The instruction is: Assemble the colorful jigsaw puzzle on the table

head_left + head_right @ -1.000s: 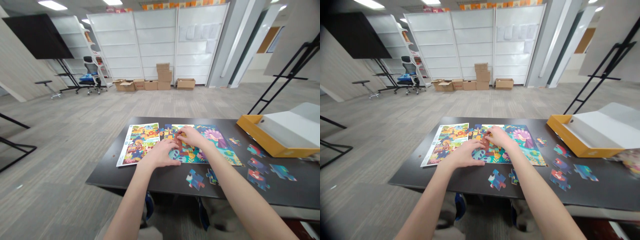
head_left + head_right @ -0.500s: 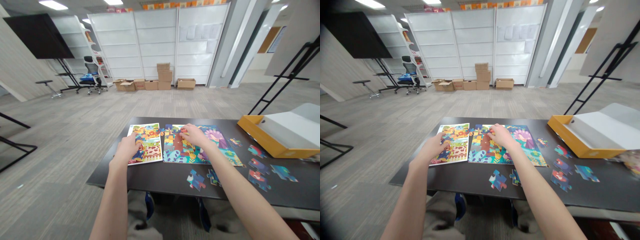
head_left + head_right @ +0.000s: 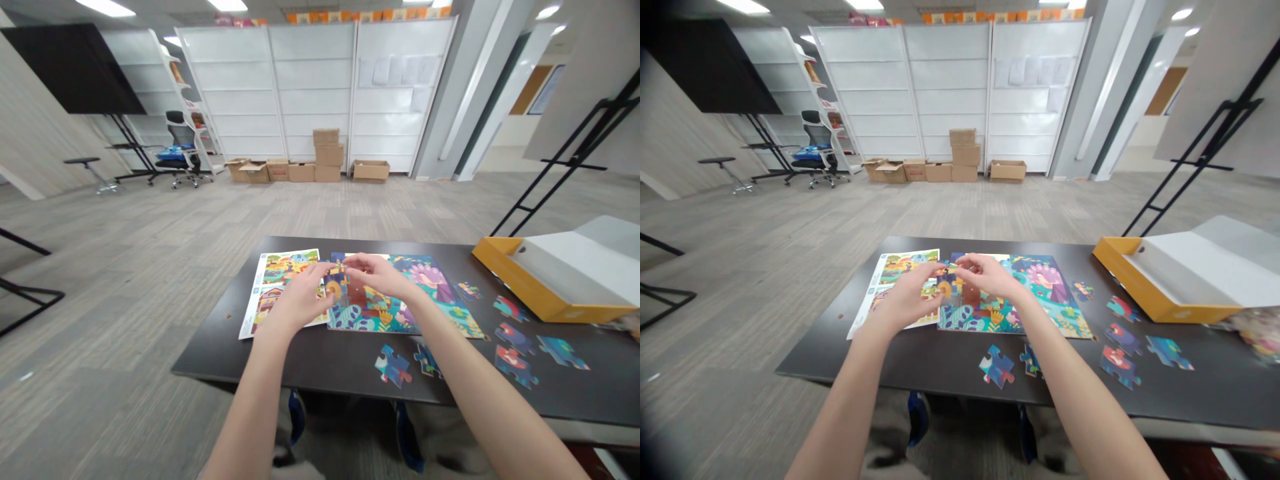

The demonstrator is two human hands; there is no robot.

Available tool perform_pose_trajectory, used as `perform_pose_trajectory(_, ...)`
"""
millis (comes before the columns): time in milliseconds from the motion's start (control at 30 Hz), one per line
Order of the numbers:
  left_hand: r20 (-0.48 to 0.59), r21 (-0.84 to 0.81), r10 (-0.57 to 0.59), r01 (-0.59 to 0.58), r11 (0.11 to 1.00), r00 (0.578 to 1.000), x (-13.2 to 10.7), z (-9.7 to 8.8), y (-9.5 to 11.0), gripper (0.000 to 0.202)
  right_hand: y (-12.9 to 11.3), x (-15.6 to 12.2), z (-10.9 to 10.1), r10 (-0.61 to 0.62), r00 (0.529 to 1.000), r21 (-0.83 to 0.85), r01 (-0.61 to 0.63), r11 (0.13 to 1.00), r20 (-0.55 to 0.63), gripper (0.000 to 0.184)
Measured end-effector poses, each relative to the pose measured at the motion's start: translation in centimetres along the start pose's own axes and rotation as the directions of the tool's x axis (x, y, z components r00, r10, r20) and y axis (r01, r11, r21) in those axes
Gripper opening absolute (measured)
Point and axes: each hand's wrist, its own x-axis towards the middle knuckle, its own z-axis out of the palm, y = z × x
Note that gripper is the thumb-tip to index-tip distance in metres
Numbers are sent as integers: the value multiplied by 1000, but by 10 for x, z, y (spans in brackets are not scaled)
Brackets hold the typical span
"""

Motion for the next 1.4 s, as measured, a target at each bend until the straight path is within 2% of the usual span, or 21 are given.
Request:
perform_pose_trajectory(100, 7, -52, 56, -55, 997, 998, 9, 14, 17, 52, -6, 1, 2, -15, 995, 146, 1, 989, 95, 32)
perform_pose_trajectory(200, -17, -52, 28, -29, 998, 999, 15, 24, 22, 54, 2, 6, -14, 44, 998, 171, -50, 984, 41, 33)
perform_pose_trajectory(267, 0, -10, 2, -2, 1000, 1000, 18, 29, 20, 53, 13, 11, -31, 91, 995, 114, -85, 990, -45, 33)
perform_pose_trajectory(367, 113, 109, -12, 0, 994, 994, 20, 36, 16, 42, 35, 19, -54, 162, 971, -64, -175, 982, -175, 24)
perform_pose_trajectory(467, 215, 192, -32, -10, 981, 976, 20, 43, 14, 34, 58, 22, -66, 183, 966, -171, -215, 962, -183, 18)
perform_pose_trajectory(633, 237, 237, -75, 17, 971, 969, 19, 51, 15, 40, 82, 17, -66, 206, 960, -231, -248, 941, -190, 13)
perform_pose_trajectory(933, 242, 220, -65, 10, 975, 968, 16, 62, 13, 40, 78, 8, -65, 198, 968, -225, -229, 947, -155, 13)
perform_pose_trajectory(1400, 244, 200, -70, 20, 980, 967, 17, 57, 18, 37, 68, 2, -68, 208, 975, -147, -217, 965, -77, 20)
